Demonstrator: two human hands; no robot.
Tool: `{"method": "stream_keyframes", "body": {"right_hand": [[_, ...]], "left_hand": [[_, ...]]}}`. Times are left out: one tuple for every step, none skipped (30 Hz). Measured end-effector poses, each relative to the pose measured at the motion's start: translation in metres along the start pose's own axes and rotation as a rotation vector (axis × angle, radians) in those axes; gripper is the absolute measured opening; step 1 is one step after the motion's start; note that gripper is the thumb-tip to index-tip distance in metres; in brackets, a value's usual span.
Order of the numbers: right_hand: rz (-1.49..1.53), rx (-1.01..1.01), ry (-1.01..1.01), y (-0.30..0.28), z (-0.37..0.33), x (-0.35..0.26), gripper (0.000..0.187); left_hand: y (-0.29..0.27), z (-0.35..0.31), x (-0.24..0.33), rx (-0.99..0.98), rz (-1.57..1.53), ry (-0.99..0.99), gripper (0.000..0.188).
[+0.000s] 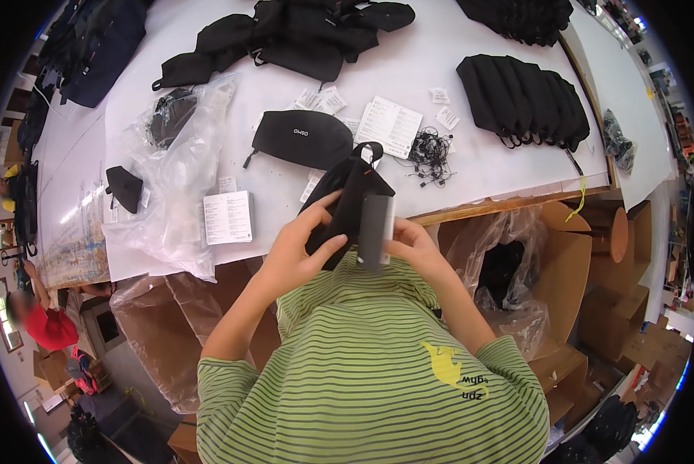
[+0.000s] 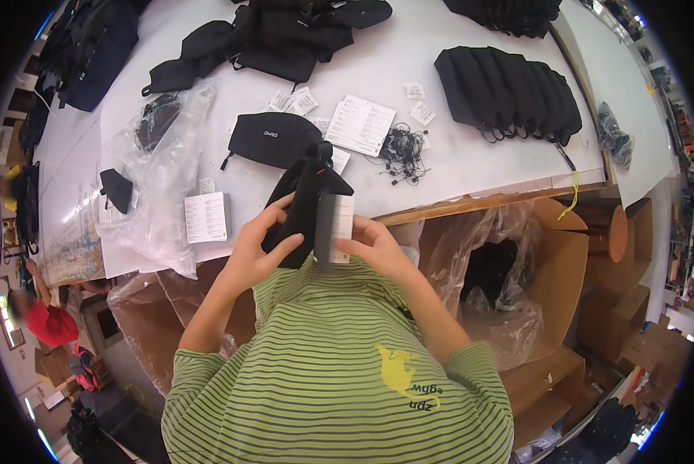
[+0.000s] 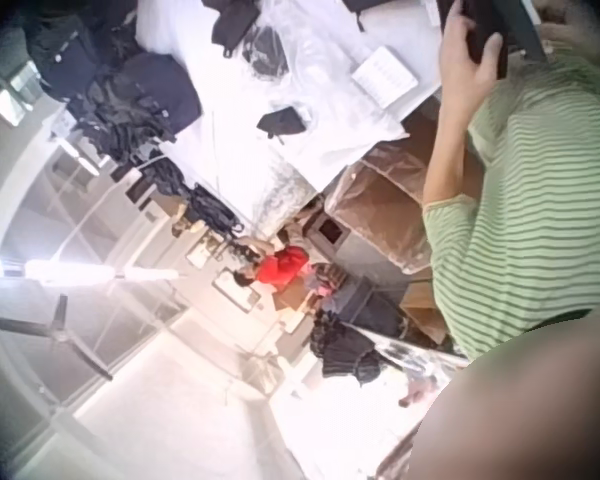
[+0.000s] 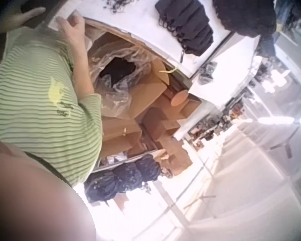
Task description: Put plastic tags on black pouches and stack them.
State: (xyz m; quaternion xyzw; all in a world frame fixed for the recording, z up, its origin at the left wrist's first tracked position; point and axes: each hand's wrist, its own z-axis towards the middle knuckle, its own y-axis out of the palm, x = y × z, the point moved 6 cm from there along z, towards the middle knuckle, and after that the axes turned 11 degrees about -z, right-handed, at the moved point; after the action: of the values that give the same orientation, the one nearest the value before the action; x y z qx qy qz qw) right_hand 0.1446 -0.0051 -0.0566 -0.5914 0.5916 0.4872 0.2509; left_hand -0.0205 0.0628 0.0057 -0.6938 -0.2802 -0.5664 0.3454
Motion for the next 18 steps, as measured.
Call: {"method": "stream_keyframes", "body": {"right_hand": [[0.022,0.085,-0.049,-0.001,0.002,0.000,0.047],[0.025,0.079,-0.047,0.000,0.003,0.003,0.047],[0.074,0.105,-0.070,-0.003,0.004,0.005,0.045],[0.121,0.135,-0.093,-0.006,0.004,0.005,0.043],[0.145,0.140,-0.042,-0.005,0.004,0.000,0.042],[0.145,0.138,-0.040,-0.010,0.005,0.000,0.042],[0.274,-0.045,-0.032,-0.008,0.006,-0.003,0.039],[0.400,-0.229,-0.023,-0.004,0.004,-0.005,0.037],[0.375,-0.188,-0.018,-0.008,0.004,0.002,0.044],[0.375,-0.189,-0.019,-0.009,0.002,0.001,0.044],[0.347,-0.150,-0.069,-0.013,-0.001,-0.004,0.046],[0.319,-0.111,-0.120,-0.019,-0.005,-0.011,0.047],[0.139,-0.140,-0.172,-0.026,-0.010,-0.021,0.046],[0.140,-0.141,-0.177,-0.029,-0.013,-0.032,0.046],[-0.065,-0.045,-0.100,-0.036,-0.015,-0.039,0.045],[-0.268,0.058,-0.023,-0.046,-0.018,-0.043,0.046],[-0.139,0.086,0.037,-0.058,-0.017,-0.044,0.048],[-0.082,0.119,0.021,-0.067,-0.018,-0.048,0.042]], "left_hand": [[0.002,-0.001,0.000,0.011,0.016,0.094,0.022],[0.004,-0.003,0.001,0.022,0.033,0.189,0.022],[0.005,-0.005,-0.001,0.020,0.030,0.167,0.022],[0.005,-0.006,-0.002,0.022,0.030,0.165,0.022],[0.004,-0.007,-0.003,0.018,0.047,0.144,0.022],[0.003,-0.008,-0.005,0.014,0.064,0.124,0.023],[0.002,-0.008,-0.006,0.012,0.064,0.127,0.023],[0.001,-0.009,-0.010,0.006,0.063,0.104,0.023],[0.000,-0.010,-0.012,-0.001,0.063,0.081,0.023],[-0.002,-0.011,-0.013,0.000,0.064,0.082,0.023],[-0.005,-0.012,-0.013,0.016,0.078,0.084,0.024],[-0.008,-0.013,-0.012,0.031,0.092,0.086,0.024],[-0.011,-0.015,-0.010,0.036,0.095,0.085,0.024],[-0.013,-0.016,-0.009,0.027,0.096,0.072,0.024],[-0.016,-0.016,-0.009,0.018,0.098,0.059,0.024],[-0.019,-0.016,-0.008,0.013,0.101,0.064,0.024],[-0.020,-0.017,-0.011,-0.023,0.110,0.020,0.022],[-0.021,-0.018,-0.013,-0.058,0.119,-0.024,0.020]]}}
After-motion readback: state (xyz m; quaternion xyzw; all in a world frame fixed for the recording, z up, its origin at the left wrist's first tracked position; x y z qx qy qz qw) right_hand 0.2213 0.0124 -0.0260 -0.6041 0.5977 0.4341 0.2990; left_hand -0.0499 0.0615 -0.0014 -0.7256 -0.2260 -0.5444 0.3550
